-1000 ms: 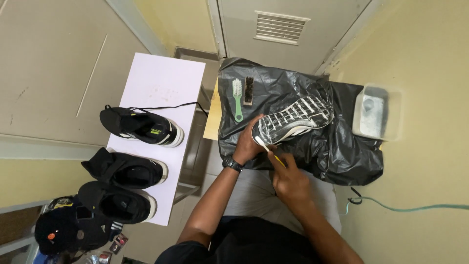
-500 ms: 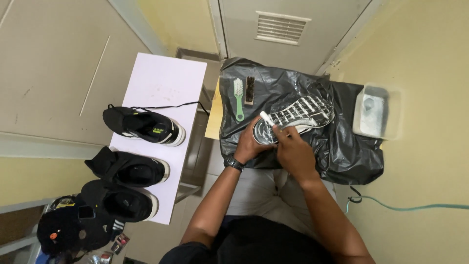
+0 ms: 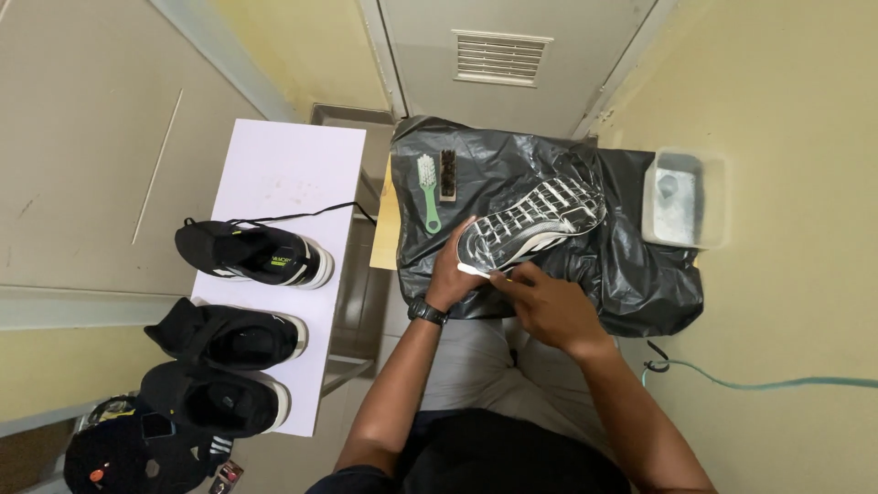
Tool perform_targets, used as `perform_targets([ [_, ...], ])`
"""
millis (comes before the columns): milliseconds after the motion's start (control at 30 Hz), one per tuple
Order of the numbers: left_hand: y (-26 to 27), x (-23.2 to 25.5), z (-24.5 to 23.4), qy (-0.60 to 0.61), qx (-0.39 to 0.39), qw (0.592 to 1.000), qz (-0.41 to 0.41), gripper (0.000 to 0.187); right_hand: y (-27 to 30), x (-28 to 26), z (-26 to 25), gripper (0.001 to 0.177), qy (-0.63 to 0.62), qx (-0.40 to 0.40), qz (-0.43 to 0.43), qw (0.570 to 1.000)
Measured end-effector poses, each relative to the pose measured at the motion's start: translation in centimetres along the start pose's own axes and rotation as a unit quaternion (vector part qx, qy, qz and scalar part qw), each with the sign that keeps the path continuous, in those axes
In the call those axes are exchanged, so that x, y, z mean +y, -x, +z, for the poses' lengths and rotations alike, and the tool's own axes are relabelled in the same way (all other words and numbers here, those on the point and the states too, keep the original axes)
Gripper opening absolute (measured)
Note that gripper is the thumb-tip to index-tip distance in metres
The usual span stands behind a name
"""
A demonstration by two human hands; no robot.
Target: Cleaning the sole of a sneaker using a toothbrush and cleaning solution on a work surface.
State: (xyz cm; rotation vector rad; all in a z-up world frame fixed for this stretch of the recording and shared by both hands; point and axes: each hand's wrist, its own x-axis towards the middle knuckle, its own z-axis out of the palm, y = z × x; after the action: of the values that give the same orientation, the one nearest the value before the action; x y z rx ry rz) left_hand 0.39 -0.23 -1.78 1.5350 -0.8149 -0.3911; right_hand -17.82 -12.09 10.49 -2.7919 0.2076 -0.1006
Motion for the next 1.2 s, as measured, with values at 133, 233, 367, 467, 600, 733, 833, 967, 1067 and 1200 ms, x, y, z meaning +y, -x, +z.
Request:
perform_targets([
  [133,0.1,1.0,0.0,-0.025,0.009,1.000,0.006,0.104,-0.2,0.7,2.7,0.043,0.021,0.031,0.020,0.999],
  [233,0.4,1.3,0.2,-0.032,0.015,0.999,0.010,0.101,-0.5,1.2,4.4,0.047,0.044,0.109,0.036,0.992],
  [367,0.3,1.5,0.3,-0.030,0.014,0.999,0.019,0.104,-1.3,2.8,5.5,0.037,0.027,0.193,0.019,0.981],
  [467,0.6,1.4,0.1,-0.027,0.011,0.999,0.014,0.107,-1.0,4.3,7.1,0.043,0.006,0.240,0.042,0.970],
  [600,0.2,1.2,0.2,-0.029,0.011,0.999,0.020,0.110,-1.0,5.8,6.2,0.048,-0.063,0.298,0.037,0.952],
  [733,0.2,1.1,0.1,-0.037,0.004,0.999,0.032,0.110,-0.5,6.2,6.4,0.052,-0.051,0.323,0.109,0.939],
  [833,0.6,0.8,0.1,-0.041,0.005,0.999,0.025,0.113,0.1,7.0,6.9,0.046,0.006,0.319,0.136,0.938],
  [967,-0.2,0.8,0.1,-0.027,0.004,0.999,0.034,0.115,-0.2,6.6,5.3,0.041,-0.023,0.306,0.182,0.934],
  [1067,0.1,0.9,0.0,-0.029,0.002,0.999,0.034,0.116,0.2,6.9,6.9,0.043,-0.044,0.297,0.173,0.938],
  [1200,0.2,0.8,0.0,-0.026,0.004,0.999,0.034,0.116,0.2,4.5,7.9,0.045,-0.104,0.293,0.154,0.938],
])
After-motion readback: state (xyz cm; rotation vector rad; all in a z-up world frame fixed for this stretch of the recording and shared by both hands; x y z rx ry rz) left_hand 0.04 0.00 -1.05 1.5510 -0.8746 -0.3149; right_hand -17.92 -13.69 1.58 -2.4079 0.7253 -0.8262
